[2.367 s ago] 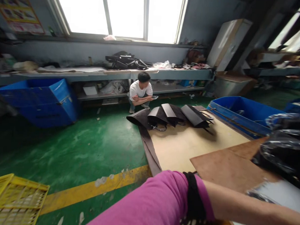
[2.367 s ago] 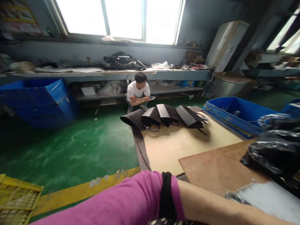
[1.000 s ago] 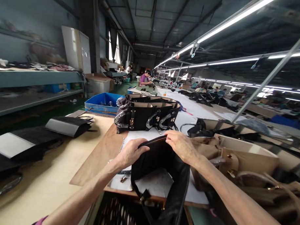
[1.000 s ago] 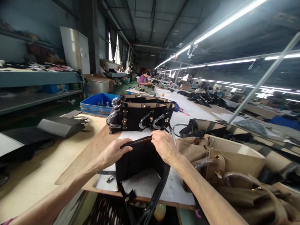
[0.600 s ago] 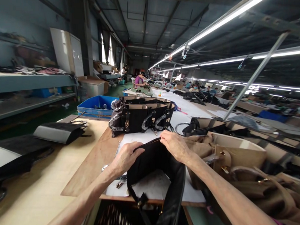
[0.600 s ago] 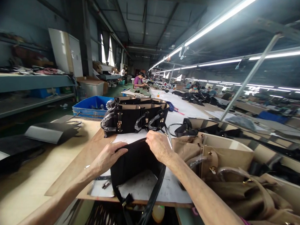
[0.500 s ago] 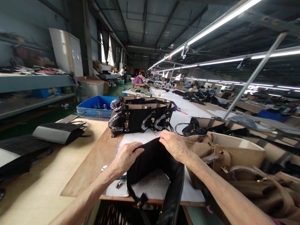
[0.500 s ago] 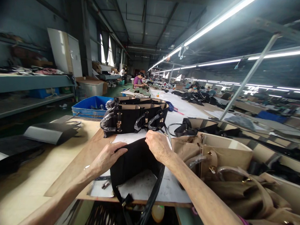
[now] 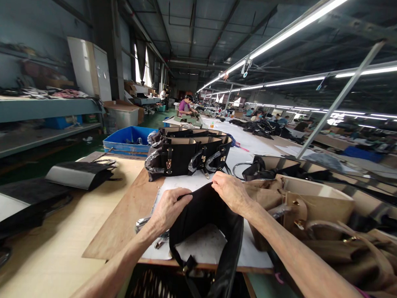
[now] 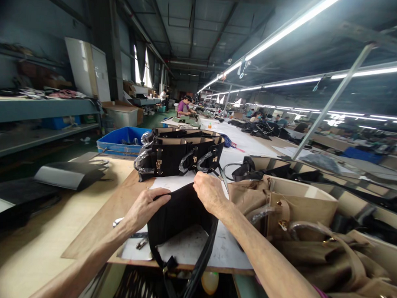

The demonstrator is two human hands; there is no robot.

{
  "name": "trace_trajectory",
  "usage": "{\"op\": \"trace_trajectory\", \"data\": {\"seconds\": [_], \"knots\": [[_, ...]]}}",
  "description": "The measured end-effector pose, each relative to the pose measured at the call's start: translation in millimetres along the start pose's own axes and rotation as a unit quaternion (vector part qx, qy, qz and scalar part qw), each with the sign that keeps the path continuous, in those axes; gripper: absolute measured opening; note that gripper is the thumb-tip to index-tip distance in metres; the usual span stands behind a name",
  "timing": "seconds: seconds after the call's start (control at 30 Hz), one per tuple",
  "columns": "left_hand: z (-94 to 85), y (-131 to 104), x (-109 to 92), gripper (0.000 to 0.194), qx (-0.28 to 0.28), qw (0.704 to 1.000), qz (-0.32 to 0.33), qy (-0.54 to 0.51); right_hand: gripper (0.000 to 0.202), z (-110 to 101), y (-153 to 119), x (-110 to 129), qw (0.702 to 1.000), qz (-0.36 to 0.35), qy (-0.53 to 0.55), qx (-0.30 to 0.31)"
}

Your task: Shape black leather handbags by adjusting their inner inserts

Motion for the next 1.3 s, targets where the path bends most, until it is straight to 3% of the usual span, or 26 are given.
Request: {"op": "trace_trajectory", "data": {"seconds": [0.2,0.33,0.5,0.7,0.93,1.13,1.3], "knots": [[-8.0,1,-20,0.024,0.029,0.999,-0.023,0.006,0.018,-2,-1,1,1.0,-0.001,0.019,-0.007],[-12.4,15,-26,0.015,0.049,0.996,-0.039,0.055,0.017,-2,0,0,0.999,0.016,0.052,0.003],[-2.3,31,-8,0.015,0.113,0.993,-0.018,0.006,0.013,0,1,-5,0.996,0.007,0.083,0.018],[-0.5,23,6,0.022,0.163,0.984,-0.044,-0.063,0.012,2,0,-9,0.99,-0.013,0.14,0.015],[-3.3,20,0,0.033,0.144,0.989,-0.027,-0.027,0.014,3,0,-8,0.994,0.01,0.108,0.013],[-6.2,18,-17,0.029,0.071,0.985,0.08,0.137,0.018,3,0,-8,0.996,0.006,0.085,0.009],[-2.9,17,-22,0.03,0.074,0.975,0.097,0.183,0.018,3,0,-8,0.997,0.012,0.074,0.012]]}}
Point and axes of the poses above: each hand's wrist, its own y-axis towards the middle knuckle, its own z-axis out of the palm, x = y × z, the point moved 4 cm from there along y, towards the middle knuckle
